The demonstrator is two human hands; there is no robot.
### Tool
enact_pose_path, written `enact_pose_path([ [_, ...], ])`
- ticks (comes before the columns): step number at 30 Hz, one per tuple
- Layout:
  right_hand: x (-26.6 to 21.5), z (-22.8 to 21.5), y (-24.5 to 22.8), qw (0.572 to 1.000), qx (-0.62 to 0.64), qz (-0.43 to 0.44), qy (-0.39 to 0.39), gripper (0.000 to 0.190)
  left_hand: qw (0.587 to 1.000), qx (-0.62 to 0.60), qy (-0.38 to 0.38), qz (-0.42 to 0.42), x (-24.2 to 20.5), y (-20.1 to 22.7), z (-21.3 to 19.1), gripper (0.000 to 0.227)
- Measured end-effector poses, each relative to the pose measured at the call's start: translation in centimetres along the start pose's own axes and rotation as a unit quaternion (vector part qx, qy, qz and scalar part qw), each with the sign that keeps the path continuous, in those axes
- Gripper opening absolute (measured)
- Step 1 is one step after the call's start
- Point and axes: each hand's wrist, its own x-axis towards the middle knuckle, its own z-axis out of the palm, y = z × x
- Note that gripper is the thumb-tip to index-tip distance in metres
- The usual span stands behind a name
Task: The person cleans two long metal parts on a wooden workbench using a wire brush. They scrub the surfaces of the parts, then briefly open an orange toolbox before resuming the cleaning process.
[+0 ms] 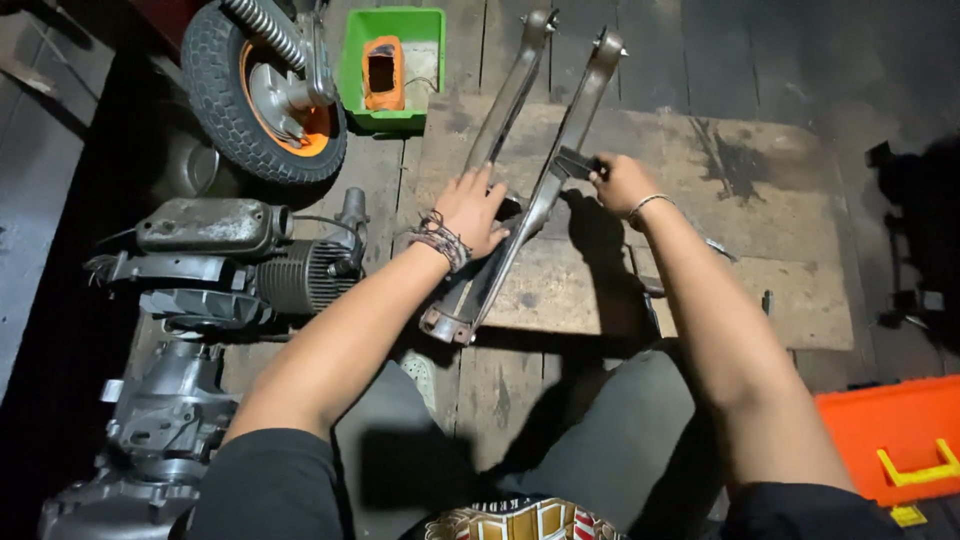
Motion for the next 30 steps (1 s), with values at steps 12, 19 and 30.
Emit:
enact_pose_path([
  [12,0.3,-1.2,-3.3,0.992,-0.112,0.031,-0.047,0.031,0.997,-0.071,0.023,-0.019,2.5,-2.0,0.7,0.039],
  [19,-3.9,-5.5,-7.4,0.992,0.004,0.034,-0.120,0.033,0.996,-0.085,0.008,-0.038,2.5,-1.7,-0.6,0.038],
  [30,2.0,-0.9,-1.2,0.982,-0.052,0.155,0.095,0.034,0.999,-0.044,0.015,-0.012,3.4,-2.2,1.2,0.038],
])
